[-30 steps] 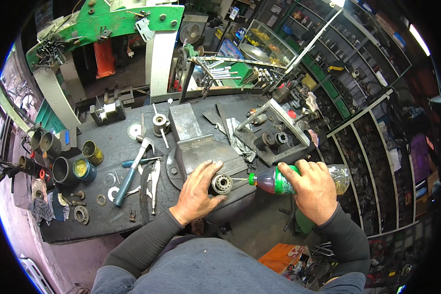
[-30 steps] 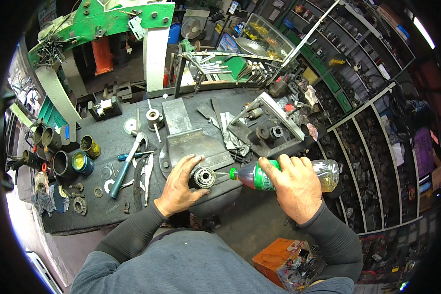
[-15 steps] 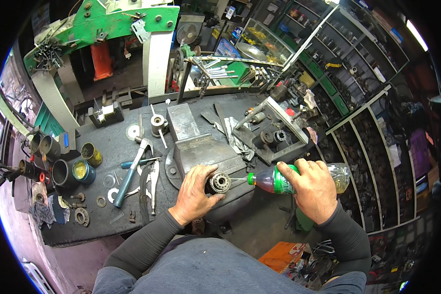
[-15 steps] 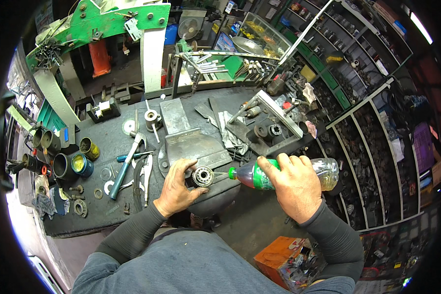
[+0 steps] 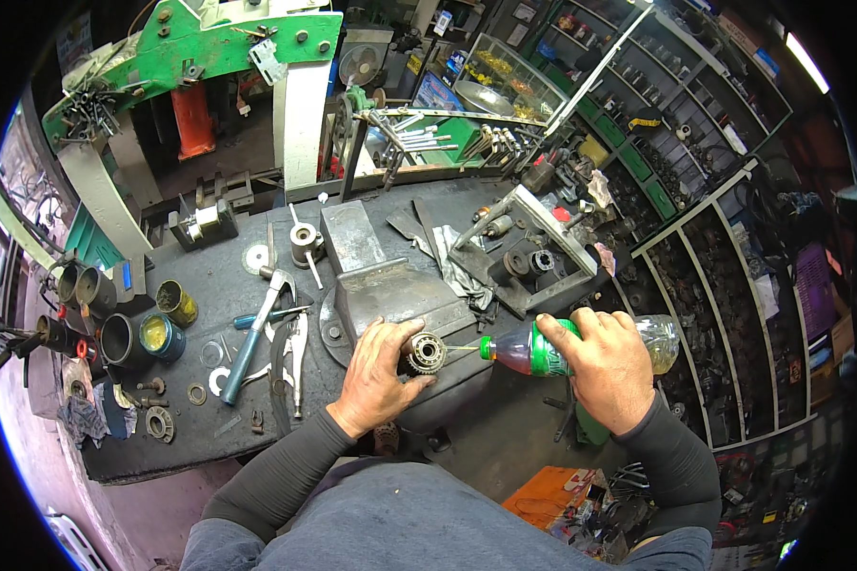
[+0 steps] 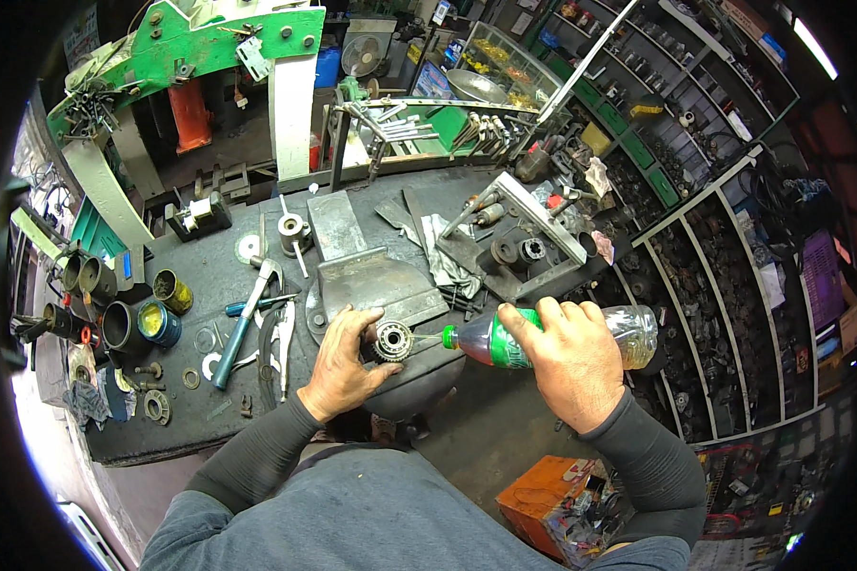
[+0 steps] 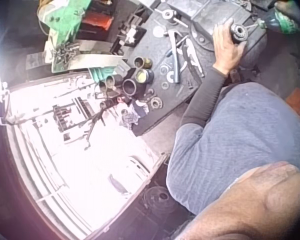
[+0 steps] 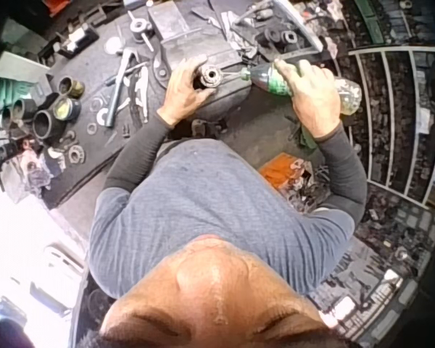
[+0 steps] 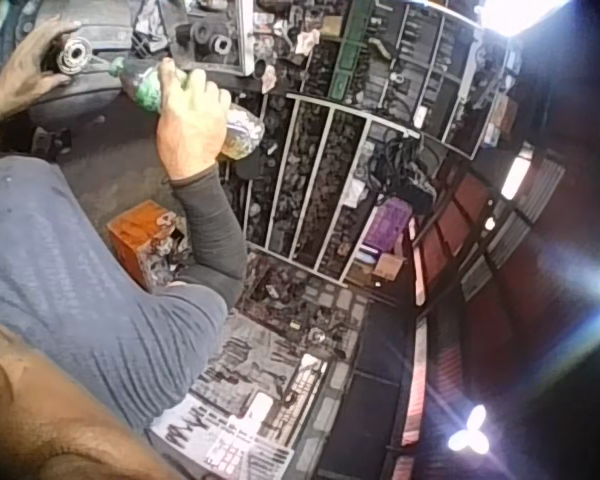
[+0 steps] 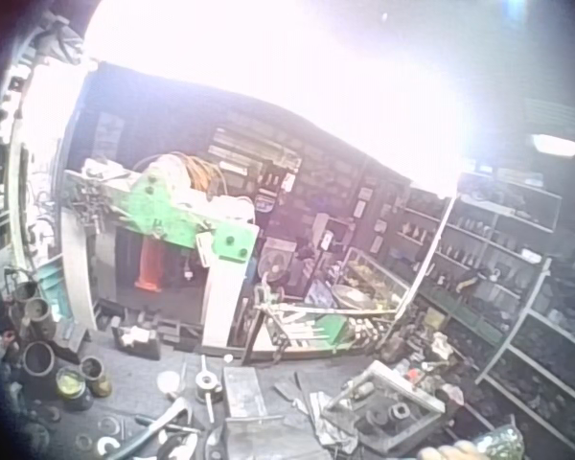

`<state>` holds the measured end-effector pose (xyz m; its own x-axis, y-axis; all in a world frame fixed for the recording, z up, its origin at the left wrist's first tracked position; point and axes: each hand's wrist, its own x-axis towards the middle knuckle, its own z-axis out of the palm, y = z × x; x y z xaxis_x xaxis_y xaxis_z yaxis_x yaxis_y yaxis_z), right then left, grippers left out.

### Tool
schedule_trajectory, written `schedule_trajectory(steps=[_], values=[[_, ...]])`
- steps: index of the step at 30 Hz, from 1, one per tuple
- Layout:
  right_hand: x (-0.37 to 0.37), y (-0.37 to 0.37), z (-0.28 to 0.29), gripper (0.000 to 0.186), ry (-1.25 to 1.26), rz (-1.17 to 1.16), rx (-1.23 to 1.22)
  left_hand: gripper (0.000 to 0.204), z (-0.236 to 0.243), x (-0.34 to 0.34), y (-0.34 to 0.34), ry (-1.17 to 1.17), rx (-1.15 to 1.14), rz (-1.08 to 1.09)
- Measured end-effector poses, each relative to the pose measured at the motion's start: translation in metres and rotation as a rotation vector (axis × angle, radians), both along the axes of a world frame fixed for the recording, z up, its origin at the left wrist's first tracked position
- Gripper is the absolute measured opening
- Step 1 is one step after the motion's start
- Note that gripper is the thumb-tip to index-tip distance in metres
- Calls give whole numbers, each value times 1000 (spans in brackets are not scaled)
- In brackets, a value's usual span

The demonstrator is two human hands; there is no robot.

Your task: The person uses a hammer to tap a small metal gear held in a bench vise, then applies liquid from a bottle and wipes the gear with a cloth. The person repeatedly taps, wipes, and repositions the gear on the workbench.

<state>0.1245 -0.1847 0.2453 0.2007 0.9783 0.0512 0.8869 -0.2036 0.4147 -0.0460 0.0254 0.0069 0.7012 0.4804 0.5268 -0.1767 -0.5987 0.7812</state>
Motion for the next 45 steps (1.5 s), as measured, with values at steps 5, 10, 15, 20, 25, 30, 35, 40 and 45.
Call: schedule_trajectory(steps=[5, 10, 15, 20, 25, 30, 35, 40, 45], values=[[0, 0, 0, 55, -1, -3, -7, 104, -1, 2, 2, -21, 124, 1], [0, -3, -2, 54, 17, -9, 5, 97, 1, 1, -2, -24, 78, 67], [6, -11, -6, 68, 88, -54, 10, 100, -10, -1, -1, 21, 95, 15], [30, -39, -48, 93, 442, -206, 79, 97, 13, -1, -1, -24, 56, -7], [46, -69, -118, 99, 938, -254, 375, 79, 34, 6, 16, 156, 61, -170], [64, -89, -189, 104, 1157, -410, 646, 62, 97, 18, -1, 516, 417, -35], [105, -57, -209, 99, 1240, -321, 735, 46, 110, 22, -4, 650, 505, -193], [157, 44, -243, 97, 1253, -147, 811, 51, 121, 38, -29, 741, 574, -17], [191, 169, -312, 100, 1306, -66, 944, 56, 123, 38, -32, 873, 411, 81]])
